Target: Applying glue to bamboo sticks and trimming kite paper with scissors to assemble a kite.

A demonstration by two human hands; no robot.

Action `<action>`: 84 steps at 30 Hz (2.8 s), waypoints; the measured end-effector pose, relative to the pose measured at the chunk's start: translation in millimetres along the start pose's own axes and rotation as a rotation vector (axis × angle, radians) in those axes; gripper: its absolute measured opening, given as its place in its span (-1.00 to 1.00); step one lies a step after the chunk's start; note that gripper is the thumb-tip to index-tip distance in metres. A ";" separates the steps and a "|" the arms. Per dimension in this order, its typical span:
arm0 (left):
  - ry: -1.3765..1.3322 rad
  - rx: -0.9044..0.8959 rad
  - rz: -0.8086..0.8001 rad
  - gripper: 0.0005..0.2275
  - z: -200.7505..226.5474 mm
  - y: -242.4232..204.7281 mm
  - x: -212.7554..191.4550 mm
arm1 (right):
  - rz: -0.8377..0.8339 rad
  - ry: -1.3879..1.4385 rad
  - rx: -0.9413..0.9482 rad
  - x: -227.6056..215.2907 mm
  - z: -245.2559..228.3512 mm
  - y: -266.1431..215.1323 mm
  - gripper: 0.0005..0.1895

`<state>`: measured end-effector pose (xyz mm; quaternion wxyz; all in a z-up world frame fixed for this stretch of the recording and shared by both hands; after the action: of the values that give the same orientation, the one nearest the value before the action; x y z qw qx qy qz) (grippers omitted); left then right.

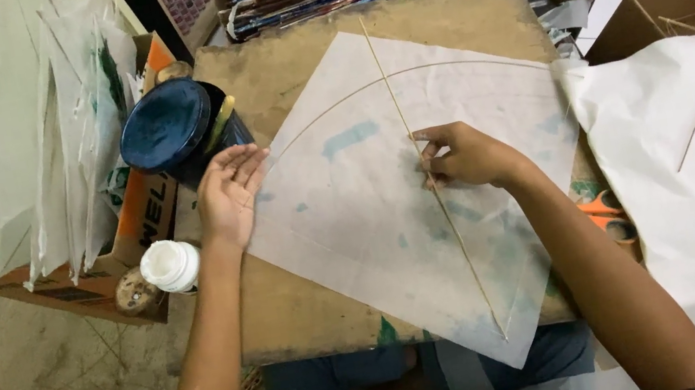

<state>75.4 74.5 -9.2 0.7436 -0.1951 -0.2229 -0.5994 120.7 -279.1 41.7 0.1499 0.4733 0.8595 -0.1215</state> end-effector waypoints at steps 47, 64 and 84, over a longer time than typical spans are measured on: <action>1.266 0.266 0.082 -0.93 34.8 -36.0 46.1 | 0.092 -0.629 -0.142 5.2 -36.8 -23.5 -0.38; 1.405 0.194 0.059 -0.92 35.6 -44.1 53.9 | 0.166 -0.939 -0.319 15.2 -19.6 -19.7 -0.31; 1.650 0.418 -0.320 -0.68 -33.4 -2.5 162.7 | 0.187 -1.176 -0.568 45.2 16.6 -25.6 -0.28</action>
<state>105.8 -75.5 55.4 0.5952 0.4764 0.2575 -0.5937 78.4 -263.2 11.2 0.7234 0.3426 0.5883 -0.1149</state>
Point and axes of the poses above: each hand's wrist, its own y-axis towards the middle knuckle, its own x-axis out of the palm, z = x × y, the point moved 7 cm from there along y, towards the middle knuckle, and after that the axes turned 9 degrees about -x, right-handed, at the moved point
